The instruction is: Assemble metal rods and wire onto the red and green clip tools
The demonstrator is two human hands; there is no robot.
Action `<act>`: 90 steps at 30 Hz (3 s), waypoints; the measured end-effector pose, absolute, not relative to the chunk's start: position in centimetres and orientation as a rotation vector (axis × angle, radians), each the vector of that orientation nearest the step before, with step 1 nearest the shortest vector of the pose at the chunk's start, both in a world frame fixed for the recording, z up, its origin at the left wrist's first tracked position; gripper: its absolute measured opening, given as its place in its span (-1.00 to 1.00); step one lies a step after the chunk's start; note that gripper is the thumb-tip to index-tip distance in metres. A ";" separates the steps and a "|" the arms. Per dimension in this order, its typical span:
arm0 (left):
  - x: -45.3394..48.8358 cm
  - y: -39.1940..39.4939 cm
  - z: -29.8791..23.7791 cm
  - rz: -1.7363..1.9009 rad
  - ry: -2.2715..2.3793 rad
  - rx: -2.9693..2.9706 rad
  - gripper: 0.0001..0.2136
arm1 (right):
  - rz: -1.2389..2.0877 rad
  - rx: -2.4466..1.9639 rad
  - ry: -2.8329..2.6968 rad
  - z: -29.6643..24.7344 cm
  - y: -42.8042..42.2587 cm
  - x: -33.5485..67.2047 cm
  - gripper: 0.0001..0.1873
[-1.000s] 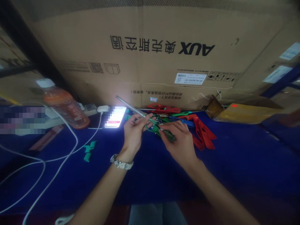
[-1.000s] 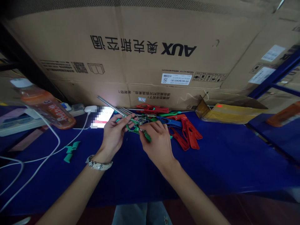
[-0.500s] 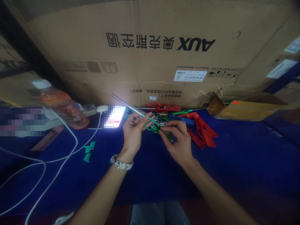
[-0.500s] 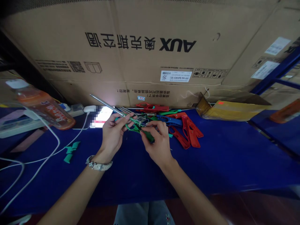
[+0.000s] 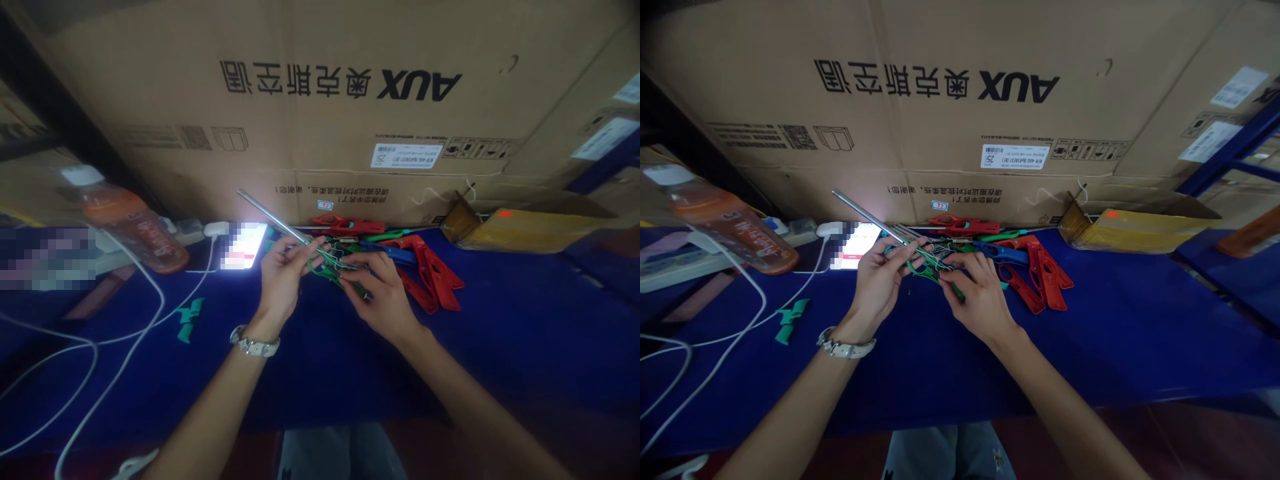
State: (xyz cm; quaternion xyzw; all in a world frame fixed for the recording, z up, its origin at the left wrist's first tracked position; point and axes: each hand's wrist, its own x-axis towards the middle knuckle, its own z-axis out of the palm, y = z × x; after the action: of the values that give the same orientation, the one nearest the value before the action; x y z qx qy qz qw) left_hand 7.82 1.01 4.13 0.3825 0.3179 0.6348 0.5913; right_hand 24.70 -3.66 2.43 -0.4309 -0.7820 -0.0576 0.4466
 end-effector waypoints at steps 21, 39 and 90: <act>8.4 0.8 3.6 1.508 0.712 0.907 -0.70 | -0.195 -1.072 -1.821 1.7 -3.4 24.0 -0.94; 8.0 1.2 3.7 1.439 0.688 0.836 -0.64 | 0.217 -1.064 -1.638 1.1 -3.0 23.9 -0.97; 8.4 1.3 2.8 1.336 0.791 1.037 -0.60 | 1.287 -1.047 -1.315 0.7 -3.2 23.0 -0.55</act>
State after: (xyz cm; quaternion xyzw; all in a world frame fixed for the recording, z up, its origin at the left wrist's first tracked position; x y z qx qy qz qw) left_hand 8.37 1.30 2.80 0.4464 0.3406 0.5751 0.5950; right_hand 22.95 -3.24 0.70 -0.4309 -0.5416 0.5299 0.4902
